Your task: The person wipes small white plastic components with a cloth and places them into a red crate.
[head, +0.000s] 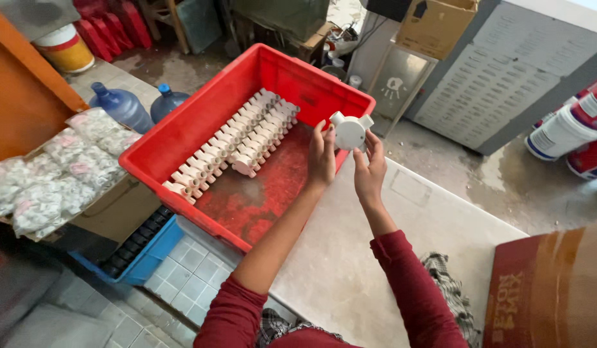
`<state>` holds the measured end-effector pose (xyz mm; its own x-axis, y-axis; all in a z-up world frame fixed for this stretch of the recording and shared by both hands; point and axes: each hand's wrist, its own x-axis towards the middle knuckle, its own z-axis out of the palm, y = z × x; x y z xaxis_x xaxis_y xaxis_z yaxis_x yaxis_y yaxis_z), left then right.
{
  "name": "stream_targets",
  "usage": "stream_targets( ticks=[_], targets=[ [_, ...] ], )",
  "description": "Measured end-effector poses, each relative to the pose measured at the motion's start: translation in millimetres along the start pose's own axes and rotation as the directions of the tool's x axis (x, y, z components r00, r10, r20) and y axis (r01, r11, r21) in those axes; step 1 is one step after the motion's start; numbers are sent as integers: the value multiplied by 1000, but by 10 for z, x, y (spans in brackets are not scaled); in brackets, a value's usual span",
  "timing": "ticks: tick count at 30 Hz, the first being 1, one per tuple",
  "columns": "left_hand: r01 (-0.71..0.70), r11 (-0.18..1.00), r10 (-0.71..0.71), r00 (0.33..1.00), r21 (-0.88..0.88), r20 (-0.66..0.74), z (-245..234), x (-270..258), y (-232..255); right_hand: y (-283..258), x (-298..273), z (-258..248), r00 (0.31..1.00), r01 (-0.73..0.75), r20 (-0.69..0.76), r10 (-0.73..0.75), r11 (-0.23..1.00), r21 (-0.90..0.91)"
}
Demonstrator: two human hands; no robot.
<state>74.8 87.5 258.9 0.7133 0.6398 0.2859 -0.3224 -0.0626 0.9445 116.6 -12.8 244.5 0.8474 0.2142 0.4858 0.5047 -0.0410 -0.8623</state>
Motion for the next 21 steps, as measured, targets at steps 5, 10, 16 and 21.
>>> stream_targets(
  ticks=[5,10,16,21],
  targets=[
    [145,983,-136,987,116,-80,-610,482,-130,117,148,740,999,-50,8,50,995,84],
    [285,918,-270,959,277,-91,-1284,905,-631,424,192,1602,985,-171,5,171,981,93],
    [335,853,-340,938,400,-61,-2026,1331,-1059,755,83,2502,879,-463,-14,476,861,210],
    [169,615,-449,878,770,167,-2518,1470,-2084,740,-332,2790,867,-495,-10,497,865,77]
  ],
)
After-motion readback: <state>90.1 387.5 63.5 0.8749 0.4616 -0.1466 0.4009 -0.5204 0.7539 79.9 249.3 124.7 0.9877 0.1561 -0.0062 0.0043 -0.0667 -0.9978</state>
